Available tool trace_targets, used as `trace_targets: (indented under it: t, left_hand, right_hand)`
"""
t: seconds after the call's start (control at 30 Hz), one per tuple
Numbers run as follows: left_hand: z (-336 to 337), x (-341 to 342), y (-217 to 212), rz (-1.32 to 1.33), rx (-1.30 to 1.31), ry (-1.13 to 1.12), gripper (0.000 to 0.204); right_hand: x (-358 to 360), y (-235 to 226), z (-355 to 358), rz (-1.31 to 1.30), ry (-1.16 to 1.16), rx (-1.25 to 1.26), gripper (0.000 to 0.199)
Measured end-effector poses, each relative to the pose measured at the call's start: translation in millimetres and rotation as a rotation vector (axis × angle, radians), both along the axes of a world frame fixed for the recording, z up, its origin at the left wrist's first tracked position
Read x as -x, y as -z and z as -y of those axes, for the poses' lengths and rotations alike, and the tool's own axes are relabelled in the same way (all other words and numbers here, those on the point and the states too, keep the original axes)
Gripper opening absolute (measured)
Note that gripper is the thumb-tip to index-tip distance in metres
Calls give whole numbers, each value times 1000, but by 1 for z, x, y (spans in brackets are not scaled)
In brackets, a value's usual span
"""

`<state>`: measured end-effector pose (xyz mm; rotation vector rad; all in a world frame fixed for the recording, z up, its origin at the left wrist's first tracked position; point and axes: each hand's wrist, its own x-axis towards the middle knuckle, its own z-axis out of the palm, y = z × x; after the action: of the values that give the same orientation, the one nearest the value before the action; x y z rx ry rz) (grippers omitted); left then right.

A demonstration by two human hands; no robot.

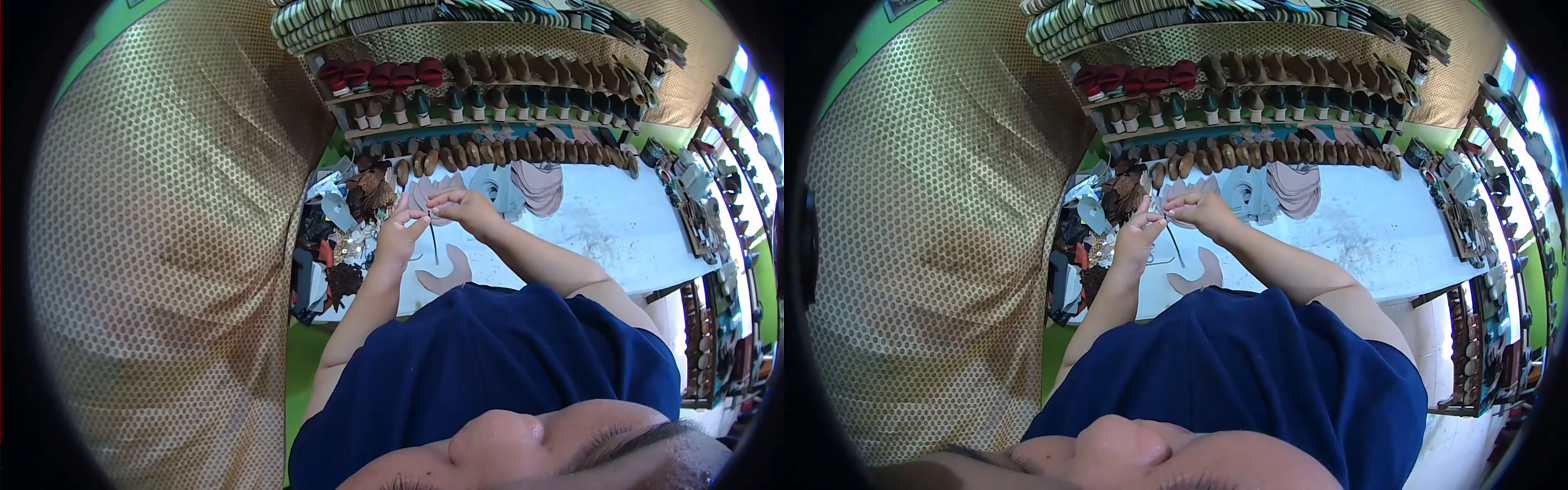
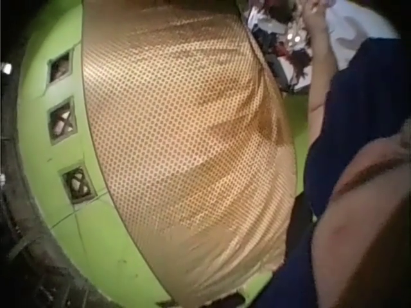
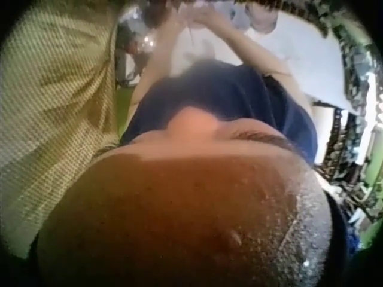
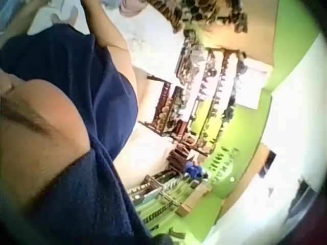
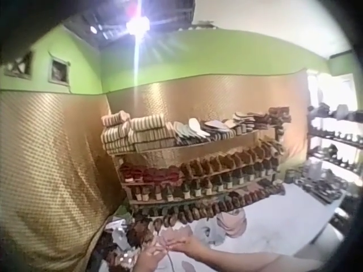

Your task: Arranging and sorting shoe upper components on a workbench.

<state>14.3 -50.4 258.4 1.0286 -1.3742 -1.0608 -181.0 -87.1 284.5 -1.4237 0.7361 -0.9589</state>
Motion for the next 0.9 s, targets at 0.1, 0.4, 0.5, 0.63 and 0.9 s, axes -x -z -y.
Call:
trace_targets:
  t: [0.1,0.4,0.5,0.63,0.9]
  left_hand:
    - [-3,2,-3,30,-30,25,11]
    - [-7,1,27,160,-145,87,14]
    - [-6,-4,47,269,-151,55,25]
    - [-2,-28,101,512,-153,-92,37]
    - [-37,-74,221,1051,-303,-205,66]
  right_hand:
    - [1,9,-5,-41,42,73,25]
    - [5,34,-22,-121,118,103,16]
    - [18,31,-24,-166,169,107,12]
    - [55,52,-13,-122,301,54,8]
    - [54,88,-12,-461,440,132,9]
